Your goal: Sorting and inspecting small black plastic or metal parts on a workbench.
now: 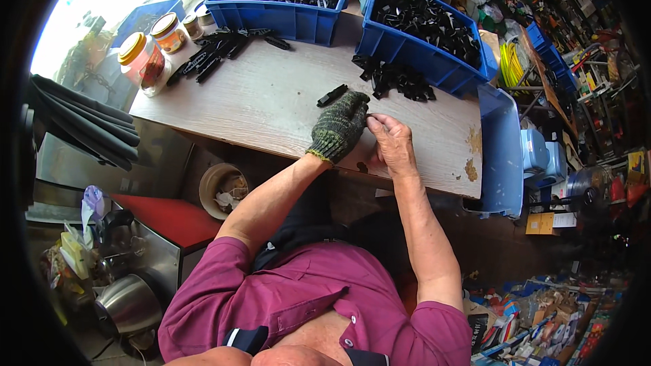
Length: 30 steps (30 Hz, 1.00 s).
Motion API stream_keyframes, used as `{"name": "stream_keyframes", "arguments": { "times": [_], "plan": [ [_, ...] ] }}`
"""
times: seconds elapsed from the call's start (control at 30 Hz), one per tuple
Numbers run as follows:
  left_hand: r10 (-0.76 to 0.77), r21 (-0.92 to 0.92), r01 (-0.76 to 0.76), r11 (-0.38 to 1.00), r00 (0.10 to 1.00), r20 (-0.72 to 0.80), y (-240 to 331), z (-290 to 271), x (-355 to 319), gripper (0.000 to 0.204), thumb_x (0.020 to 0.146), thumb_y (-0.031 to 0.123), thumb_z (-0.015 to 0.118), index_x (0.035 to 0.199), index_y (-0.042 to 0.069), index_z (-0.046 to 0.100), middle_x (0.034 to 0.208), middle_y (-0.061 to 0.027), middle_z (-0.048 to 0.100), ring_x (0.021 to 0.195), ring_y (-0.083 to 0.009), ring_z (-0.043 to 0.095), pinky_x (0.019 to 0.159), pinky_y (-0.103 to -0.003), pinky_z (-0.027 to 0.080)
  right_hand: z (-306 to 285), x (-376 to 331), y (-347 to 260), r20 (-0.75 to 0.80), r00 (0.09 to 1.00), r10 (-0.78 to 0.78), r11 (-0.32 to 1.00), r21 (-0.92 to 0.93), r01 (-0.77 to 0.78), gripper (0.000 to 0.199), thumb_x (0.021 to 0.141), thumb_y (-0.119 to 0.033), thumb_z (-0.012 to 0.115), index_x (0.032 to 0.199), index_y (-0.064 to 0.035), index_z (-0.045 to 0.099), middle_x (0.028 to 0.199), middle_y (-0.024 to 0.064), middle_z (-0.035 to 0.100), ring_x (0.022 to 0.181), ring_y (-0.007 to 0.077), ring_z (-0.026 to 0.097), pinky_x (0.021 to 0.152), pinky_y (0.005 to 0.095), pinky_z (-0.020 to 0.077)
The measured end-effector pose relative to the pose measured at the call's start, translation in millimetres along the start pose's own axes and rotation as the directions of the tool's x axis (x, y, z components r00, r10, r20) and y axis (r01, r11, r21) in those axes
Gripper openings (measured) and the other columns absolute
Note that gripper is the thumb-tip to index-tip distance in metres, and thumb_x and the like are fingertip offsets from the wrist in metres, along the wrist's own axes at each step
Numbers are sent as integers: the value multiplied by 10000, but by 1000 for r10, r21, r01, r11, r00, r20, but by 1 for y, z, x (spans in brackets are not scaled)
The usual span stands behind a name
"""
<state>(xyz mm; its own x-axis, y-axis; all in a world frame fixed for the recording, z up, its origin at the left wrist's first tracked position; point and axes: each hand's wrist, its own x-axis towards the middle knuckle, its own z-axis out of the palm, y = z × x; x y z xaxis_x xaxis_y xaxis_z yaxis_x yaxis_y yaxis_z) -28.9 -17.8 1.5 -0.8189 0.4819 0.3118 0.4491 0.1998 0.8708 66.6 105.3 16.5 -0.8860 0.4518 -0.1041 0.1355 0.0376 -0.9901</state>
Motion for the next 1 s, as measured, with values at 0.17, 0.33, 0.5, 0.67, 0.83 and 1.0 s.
{"name": "stream_keyframes", "arguments": {
  "times": [0.17,0.33,0.5,0.67,0.83,1.0],
  "plan": [
    [-14,-14,14,1000,1000,25,10,-10,0,278,955,253,625,1166,77,666,1088,-183,696,998,-360,669,854,-440,523,-6,4,18,-68,982,-174,981,-94,168,385,952,-386,684,1048,-15,646,574,-40,498,403,52,365,388,225,362],
    [294,575,-69,815,904,-309,-5,-53,18,258,901,254,667,1102,92,679,992,-146,701,950,-345,659,831,-450,518,13,-7,-6,-129,991,22,986,165,-1,307,973,-370,624,915,-75,560,501,-34,352,384,87,360,348,297,455],
    [303,495,-338,800,941,151,-25,-51,20,192,887,199,653,1057,114,682,918,-141,659,815,-371,617,741,-477,504,19,-9,-14,-248,967,52,960,281,21,311,987,-354,530,800,-120,445,496,-29,294,399,98,342,336,307,428],
    [321,18,-331,944,927,195,-4,-38,-10,201,961,208,585,1093,70,648,985,-159,677,933,-382,650,769,-471,525,18,-7,-5,-324,946,20,944,318,89,295,987,-343,503,799,-124,442,511,-34,287,410,101,339,380,277,284],
    [204,-86,-187,979,930,306,7,-29,-12,263,979,239,593,1147,51,668,1095,-185,685,1008,-397,647,840,-458,520,18,-8,-5,-393,918,39,960,271,75,273,986,-334,500,837,-106,503,548,-35,320,415,100,325,399,285,276],
    [317,-73,-308,949,920,230,-8,-24,-7,250,973,231,572,1121,62,682,1099,-186,684,952,-396,655,800,-474,529,15,-9,4,-381,925,-10,960,254,115,227,985,-274,511,840,-104,545,596,-31,363,424,92,343,405,279,273]
  ]
}}
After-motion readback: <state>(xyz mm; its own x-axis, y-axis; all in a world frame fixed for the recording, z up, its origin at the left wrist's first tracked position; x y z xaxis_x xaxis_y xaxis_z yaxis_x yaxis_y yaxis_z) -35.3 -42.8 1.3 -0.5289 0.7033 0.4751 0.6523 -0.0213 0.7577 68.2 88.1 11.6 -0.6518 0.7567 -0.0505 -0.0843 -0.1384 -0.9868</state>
